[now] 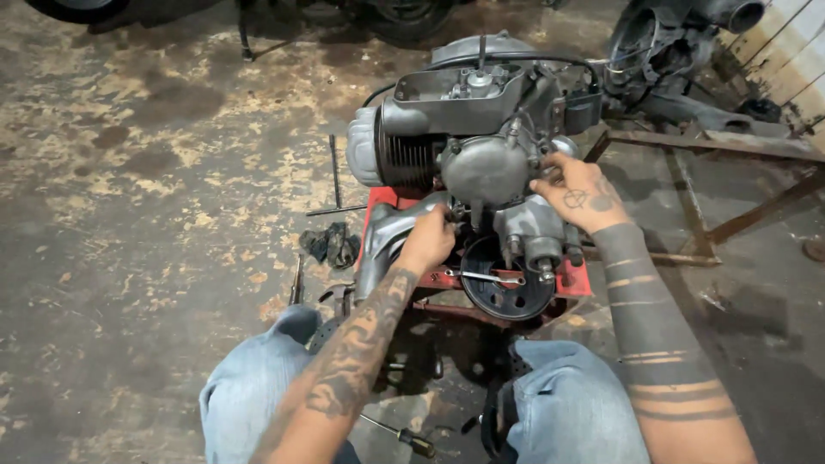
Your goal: Repairing a motorcycle engine by loosening bolts with a wrench and adjusting internal components
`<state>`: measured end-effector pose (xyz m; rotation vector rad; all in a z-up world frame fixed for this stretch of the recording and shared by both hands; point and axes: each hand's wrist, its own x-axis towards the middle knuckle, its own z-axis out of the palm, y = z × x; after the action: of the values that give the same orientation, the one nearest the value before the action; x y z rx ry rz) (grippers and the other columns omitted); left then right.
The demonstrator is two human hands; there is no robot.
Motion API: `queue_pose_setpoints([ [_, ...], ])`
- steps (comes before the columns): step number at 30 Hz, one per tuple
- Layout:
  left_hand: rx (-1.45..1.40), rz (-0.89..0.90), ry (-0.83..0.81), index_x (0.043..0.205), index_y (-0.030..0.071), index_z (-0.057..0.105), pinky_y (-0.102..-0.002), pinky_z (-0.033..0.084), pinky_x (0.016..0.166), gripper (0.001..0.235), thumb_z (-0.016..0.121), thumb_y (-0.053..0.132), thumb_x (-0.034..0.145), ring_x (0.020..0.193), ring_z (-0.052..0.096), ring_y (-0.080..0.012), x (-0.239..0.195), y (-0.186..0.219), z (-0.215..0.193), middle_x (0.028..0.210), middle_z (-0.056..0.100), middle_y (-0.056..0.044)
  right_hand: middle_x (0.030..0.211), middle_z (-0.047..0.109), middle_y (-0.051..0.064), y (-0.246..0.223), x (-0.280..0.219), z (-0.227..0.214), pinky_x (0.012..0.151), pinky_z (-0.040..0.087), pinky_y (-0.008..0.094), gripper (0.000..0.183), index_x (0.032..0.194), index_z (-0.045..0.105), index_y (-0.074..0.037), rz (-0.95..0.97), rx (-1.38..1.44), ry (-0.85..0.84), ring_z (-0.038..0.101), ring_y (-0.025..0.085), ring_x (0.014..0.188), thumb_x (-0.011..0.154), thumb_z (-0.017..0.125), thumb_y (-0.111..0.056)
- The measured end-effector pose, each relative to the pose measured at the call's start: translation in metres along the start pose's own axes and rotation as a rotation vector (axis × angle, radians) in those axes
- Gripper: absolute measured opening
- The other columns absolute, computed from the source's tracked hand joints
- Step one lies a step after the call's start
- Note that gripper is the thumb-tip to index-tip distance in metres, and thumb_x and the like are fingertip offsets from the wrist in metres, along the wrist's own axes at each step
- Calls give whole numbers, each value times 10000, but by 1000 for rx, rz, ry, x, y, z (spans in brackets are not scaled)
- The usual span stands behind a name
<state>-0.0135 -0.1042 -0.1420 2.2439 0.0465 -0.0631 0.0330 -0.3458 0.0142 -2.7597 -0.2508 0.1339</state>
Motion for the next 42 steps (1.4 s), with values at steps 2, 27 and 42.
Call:
queue_pose_setpoints([
  [2, -107, -42, 29, 1268, -2, 588, -563, 540, 984, 356, 527, 178, 966, 1154, 665, -461, -13, 11, -1, 1100, 729, -283, 1106, 777, 72, -7, -5, -2, 932, 558, 529, 435, 1274, 686, -178, -15, 32, -7, 701, 337, 1117, 893, 690, -387],
  [27, -168, -97, 11, 1314, 28, 556, -556, 529, 1015, 384, 543, 222, 984, 1200, 627, -486, 5, 4, 14, 1185, 681, -344, 1125, 754, 163, 6, -14, -3, 943, 554, 491, 446, 1278, 696, -109, 16, 108, -41, 696, 337, 1121, 887, 730, -320],
  [42, -144, -112, 22, 1238, 24, 623, -548, 564, 951, 351, 587, 242, 965, 1151, 668, -446, 11, -9, 18, 1136, 720, -280, 1164, 752, 145, -5, -23, -9, 956, 542, 490, 459, 1300, 693, -118, 54, 67, -72, 693, 334, 1137, 889, 702, -322],
])
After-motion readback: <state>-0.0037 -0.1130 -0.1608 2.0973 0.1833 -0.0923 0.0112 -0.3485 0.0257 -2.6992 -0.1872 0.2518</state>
